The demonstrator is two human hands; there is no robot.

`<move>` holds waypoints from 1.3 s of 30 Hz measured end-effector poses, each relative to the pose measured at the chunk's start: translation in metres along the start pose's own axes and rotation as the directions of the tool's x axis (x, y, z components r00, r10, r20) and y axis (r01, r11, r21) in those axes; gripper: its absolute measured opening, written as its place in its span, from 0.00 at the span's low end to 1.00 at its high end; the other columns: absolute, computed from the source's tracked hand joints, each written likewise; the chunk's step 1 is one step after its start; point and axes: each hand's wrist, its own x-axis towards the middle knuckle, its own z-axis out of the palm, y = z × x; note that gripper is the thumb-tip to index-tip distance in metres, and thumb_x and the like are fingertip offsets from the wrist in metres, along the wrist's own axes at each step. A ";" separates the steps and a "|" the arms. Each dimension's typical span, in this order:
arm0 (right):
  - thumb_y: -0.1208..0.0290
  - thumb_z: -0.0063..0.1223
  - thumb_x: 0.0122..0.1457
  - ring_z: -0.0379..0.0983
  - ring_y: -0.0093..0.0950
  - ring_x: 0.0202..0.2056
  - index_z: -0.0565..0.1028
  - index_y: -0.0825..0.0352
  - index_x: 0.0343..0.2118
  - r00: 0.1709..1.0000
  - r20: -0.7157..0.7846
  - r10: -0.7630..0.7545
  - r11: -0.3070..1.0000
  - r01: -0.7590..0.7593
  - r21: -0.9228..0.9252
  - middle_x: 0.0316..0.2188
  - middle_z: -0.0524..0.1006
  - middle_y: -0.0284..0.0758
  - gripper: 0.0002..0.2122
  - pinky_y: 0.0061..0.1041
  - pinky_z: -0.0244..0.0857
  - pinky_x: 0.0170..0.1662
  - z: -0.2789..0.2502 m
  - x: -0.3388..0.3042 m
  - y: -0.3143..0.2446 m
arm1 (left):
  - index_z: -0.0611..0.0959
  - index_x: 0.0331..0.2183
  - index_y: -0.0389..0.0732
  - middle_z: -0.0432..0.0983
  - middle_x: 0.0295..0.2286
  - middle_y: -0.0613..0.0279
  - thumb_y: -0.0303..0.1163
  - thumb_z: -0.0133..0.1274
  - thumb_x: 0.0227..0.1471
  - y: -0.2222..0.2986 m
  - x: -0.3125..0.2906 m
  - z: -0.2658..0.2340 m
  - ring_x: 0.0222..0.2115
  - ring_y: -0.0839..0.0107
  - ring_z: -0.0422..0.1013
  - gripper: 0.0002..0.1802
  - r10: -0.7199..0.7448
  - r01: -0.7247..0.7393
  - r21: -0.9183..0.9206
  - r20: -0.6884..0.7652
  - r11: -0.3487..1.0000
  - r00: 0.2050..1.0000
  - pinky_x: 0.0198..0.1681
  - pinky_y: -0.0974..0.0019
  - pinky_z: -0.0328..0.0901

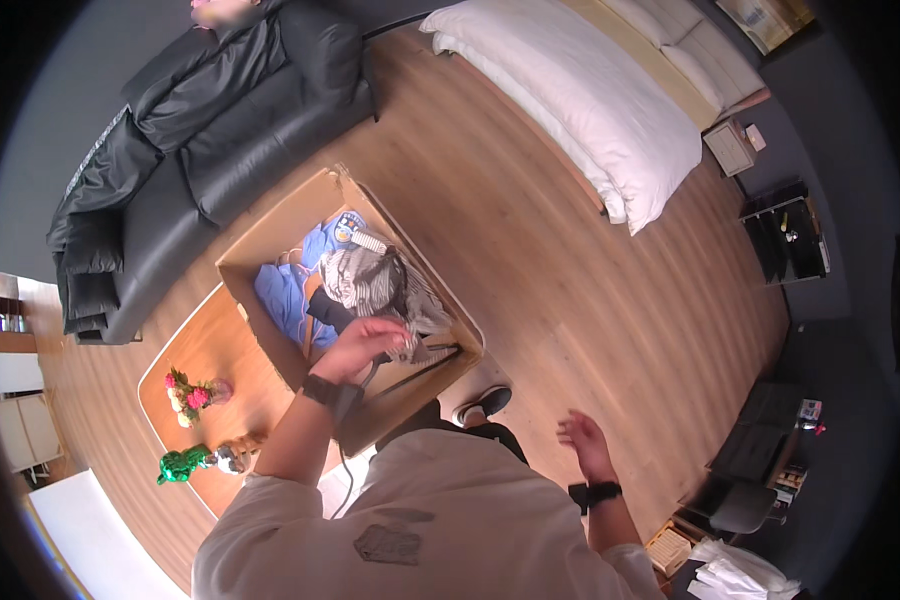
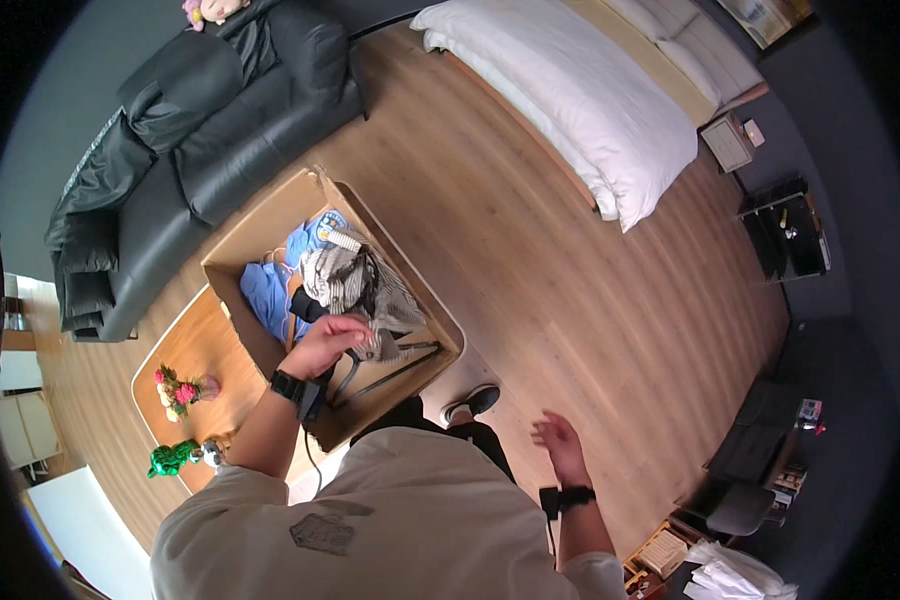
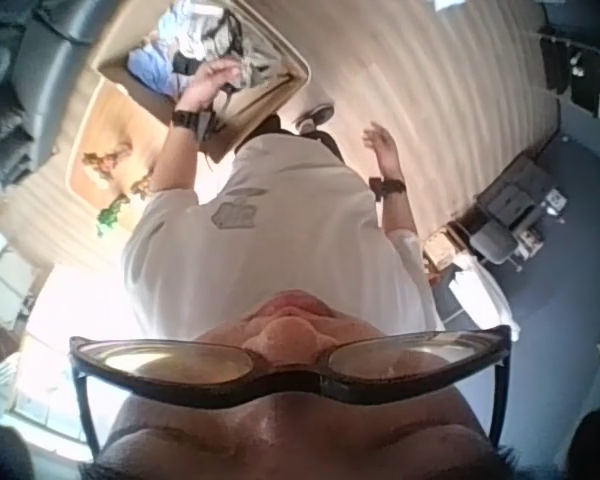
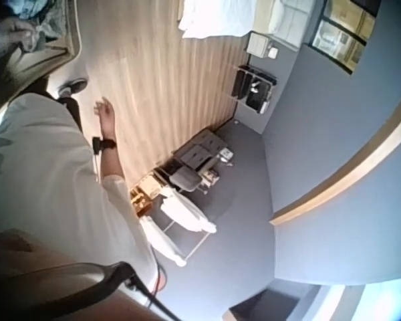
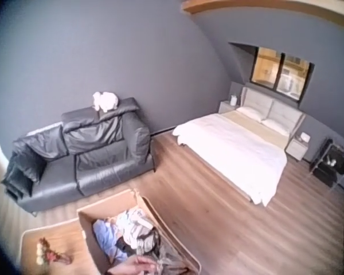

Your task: Put shirts on hangers and hang them onto a clothing rack.

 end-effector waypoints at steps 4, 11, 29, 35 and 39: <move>0.57 0.45 0.72 0.76 0.37 0.51 0.60 0.67 0.66 0.905 0.423 0.039 0.981 -0.116 0.159 0.55 0.73 0.44 0.26 0.41 0.74 0.53 0.079 0.035 -0.101 | 0.88 0.37 0.35 0.79 0.39 0.61 0.26 0.61 0.56 0.042 -0.027 0.048 0.47 0.71 0.71 0.07 -0.070 0.064 0.030 0.260 0.997 0.963 0.52 0.67 0.64; 0.63 0.49 0.68 0.76 0.36 0.52 0.68 0.66 0.62 0.599 0.746 0.292 0.944 -0.308 -0.122 0.53 0.77 0.40 0.22 0.35 0.72 0.53 0.184 0.141 -0.064 | 0.84 0.48 0.34 0.73 0.52 0.58 0.25 0.58 0.60 0.014 -0.004 0.116 0.55 0.73 0.67 0.14 -0.025 0.026 0.007 0.592 1.000 0.806 0.59 0.68 0.62; 0.66 0.48 0.64 0.77 0.37 0.51 0.73 0.68 0.56 0.995 -0.067 0.071 0.804 -0.018 0.594 0.50 0.80 0.39 0.19 0.38 0.68 0.58 -0.065 0.023 0.071 | 0.81 0.38 0.46 0.74 0.26 0.71 0.42 0.54 0.60 -0.188 -0.065 -0.173 0.25 0.76 0.72 0.11 -0.480 0.585 -0.005 -0.576 0.811 0.661 0.26 0.70 0.67; 0.68 0.46 0.64 0.79 0.37 0.48 0.75 0.70 0.54 0.959 -0.115 0.261 0.829 -0.162 0.535 0.48 0.81 0.40 0.19 0.37 0.70 0.56 -0.132 -0.047 0.224 | 0.83 0.42 0.47 0.81 0.34 0.58 0.40 0.54 0.57 -0.328 -0.077 -0.190 0.33 0.62 0.79 0.13 -0.457 0.321 0.929 -0.209 0.181 0.864 0.35 0.59 0.74; 0.69 0.46 0.63 0.80 0.38 0.43 0.77 0.68 0.50 0.851 -0.319 0.417 0.787 -0.162 0.596 0.42 0.82 0.40 0.16 0.37 0.72 0.52 -0.146 -0.120 0.285 | 0.82 0.46 0.51 0.81 0.41 0.53 0.38 0.54 0.54 -0.396 -0.054 -0.204 0.48 0.54 0.76 0.16 -0.455 0.445 0.873 -0.321 0.198 0.831 0.48 0.55 0.72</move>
